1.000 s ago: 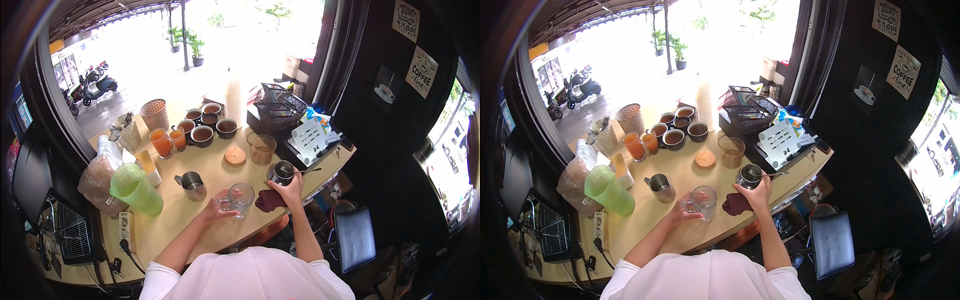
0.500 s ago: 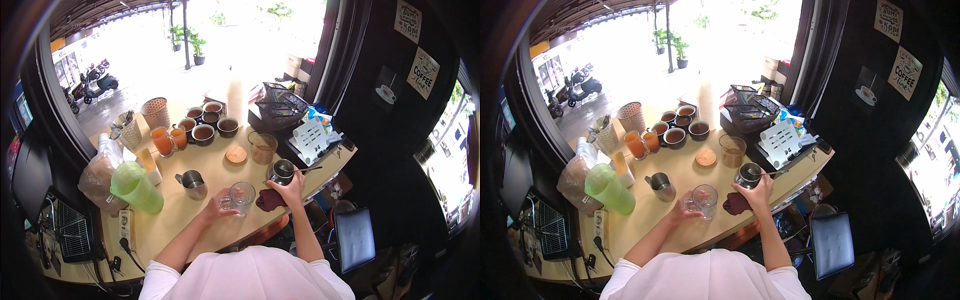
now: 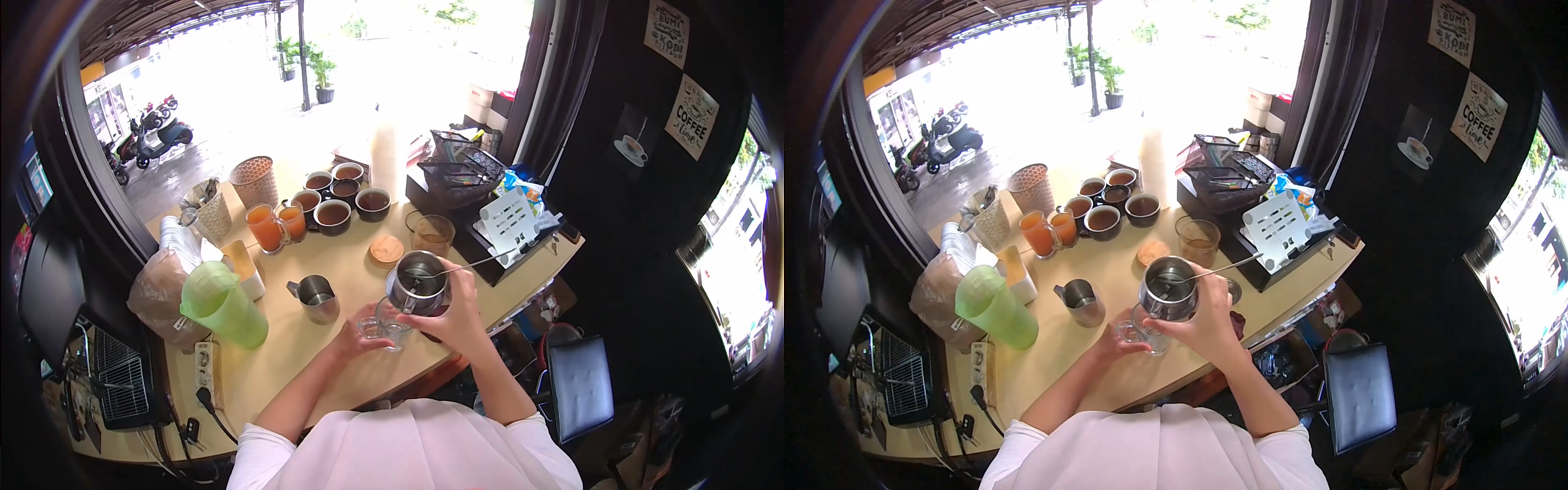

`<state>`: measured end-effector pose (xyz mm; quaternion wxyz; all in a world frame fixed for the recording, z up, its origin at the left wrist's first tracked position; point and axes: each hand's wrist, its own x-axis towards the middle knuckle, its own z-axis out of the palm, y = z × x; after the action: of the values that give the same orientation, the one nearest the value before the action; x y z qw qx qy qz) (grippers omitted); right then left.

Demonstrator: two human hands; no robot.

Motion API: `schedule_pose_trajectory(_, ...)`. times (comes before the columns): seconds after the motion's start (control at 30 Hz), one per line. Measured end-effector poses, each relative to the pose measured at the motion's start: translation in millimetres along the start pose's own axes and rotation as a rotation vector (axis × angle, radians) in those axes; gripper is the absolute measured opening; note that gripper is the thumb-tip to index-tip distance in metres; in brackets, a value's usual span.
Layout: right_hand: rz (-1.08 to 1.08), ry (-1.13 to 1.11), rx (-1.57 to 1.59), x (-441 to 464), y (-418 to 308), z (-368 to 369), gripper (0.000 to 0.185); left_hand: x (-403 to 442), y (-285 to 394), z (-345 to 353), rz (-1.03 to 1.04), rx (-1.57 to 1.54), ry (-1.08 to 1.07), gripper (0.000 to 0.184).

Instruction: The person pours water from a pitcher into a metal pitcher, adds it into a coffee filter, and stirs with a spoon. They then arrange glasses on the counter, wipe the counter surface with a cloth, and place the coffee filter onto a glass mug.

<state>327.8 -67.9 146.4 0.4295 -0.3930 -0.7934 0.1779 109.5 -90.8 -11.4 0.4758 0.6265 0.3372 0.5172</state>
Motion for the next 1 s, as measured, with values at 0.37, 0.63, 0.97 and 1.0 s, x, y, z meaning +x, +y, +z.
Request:
schedule_pose_trajectory(0.37,-0.06,-0.133,0.005,-12,-8,16,0.097,4,7,5,0.02,-0.079,0.03,0.075)
schedule_pose_trajectory(0.63,-0.03,-0.166,-0.015,-15,-11,14,0.102,4,-1,2,0.036,-0.092,0.013,0.079)
schedule_pose_trajectory(0.97,0.028,-0.201,0.031,-17,-8,17,0.101,7,2,4,0.056,-0.167,0.023,0.083)
schedule_pose_trajectory(1.0,0.026,-0.206,0.026,-18,-8,16,0.101,6,2,4,0.05,-0.158,0.021,0.083)
